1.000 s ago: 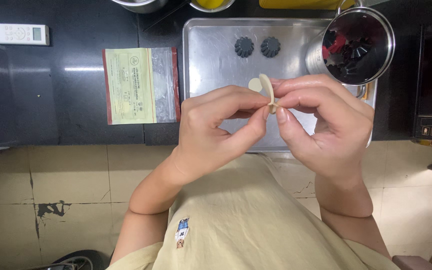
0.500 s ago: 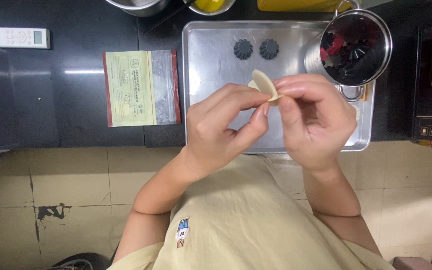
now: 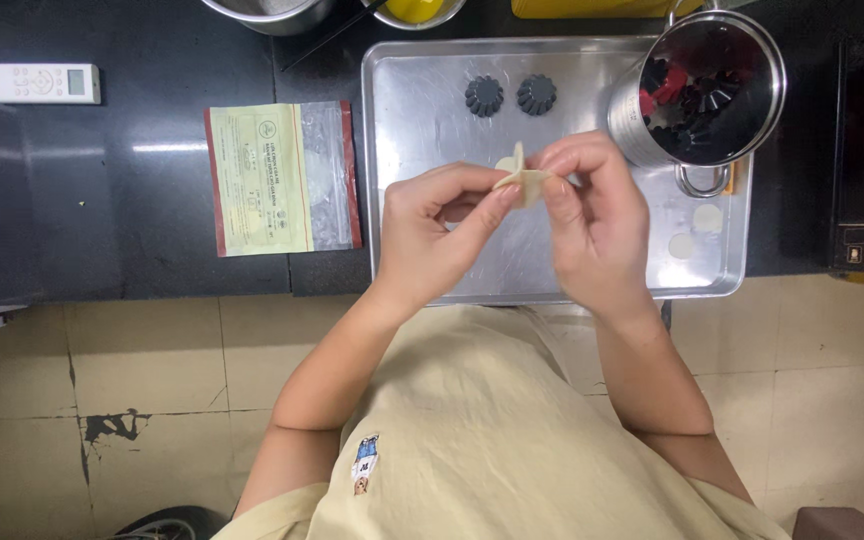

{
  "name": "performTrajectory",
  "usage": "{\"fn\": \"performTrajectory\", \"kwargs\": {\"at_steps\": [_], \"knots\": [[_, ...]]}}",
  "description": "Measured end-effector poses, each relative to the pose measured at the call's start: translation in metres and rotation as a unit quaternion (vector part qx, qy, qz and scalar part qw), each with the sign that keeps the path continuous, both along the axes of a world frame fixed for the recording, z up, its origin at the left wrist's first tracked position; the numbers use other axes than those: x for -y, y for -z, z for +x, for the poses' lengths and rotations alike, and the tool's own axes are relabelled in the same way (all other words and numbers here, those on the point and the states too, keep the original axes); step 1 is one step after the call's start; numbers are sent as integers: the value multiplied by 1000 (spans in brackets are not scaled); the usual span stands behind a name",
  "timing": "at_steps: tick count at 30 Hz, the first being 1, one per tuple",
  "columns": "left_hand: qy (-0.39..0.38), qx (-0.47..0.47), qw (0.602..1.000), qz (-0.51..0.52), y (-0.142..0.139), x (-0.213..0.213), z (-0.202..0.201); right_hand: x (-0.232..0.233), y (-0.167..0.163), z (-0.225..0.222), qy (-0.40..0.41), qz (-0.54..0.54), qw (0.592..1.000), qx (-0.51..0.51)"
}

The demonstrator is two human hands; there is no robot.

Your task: The person pinches and folds small round dough pieces by hand on a metal tray, then brushes them with egg wash using a brush. They then press the dough pieces into black fluted tart molds, shaping the dough inside the molds with their fingers.

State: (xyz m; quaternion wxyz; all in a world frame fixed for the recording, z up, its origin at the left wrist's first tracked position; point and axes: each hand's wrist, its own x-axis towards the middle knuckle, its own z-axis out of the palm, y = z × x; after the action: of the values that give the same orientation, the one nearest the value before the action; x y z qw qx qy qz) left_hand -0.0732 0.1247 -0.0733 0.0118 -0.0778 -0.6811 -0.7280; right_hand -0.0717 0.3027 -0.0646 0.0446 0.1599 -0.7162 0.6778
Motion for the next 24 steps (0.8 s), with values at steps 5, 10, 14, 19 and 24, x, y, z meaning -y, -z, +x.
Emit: {"fn": "performTrajectory", "kwargs": {"at_steps": [5,10,14,19,24], "knots": [[53,79,986,134,43,2,-1,-17,33,-14,-41,-164,972,166],[48,118,981,148,65,3,-2,-26,50,-16,-52,-218,953,205],[20,112,983,145,77,-3,-6,-42,72,-26,-55,-273,934,223],[-49,111,988,100,92,6,-7,-82,140,-47,42,-104,962,247],[-35,147,984,96,99,14,-10,-106,213,-45,26,140,902,407]]}}
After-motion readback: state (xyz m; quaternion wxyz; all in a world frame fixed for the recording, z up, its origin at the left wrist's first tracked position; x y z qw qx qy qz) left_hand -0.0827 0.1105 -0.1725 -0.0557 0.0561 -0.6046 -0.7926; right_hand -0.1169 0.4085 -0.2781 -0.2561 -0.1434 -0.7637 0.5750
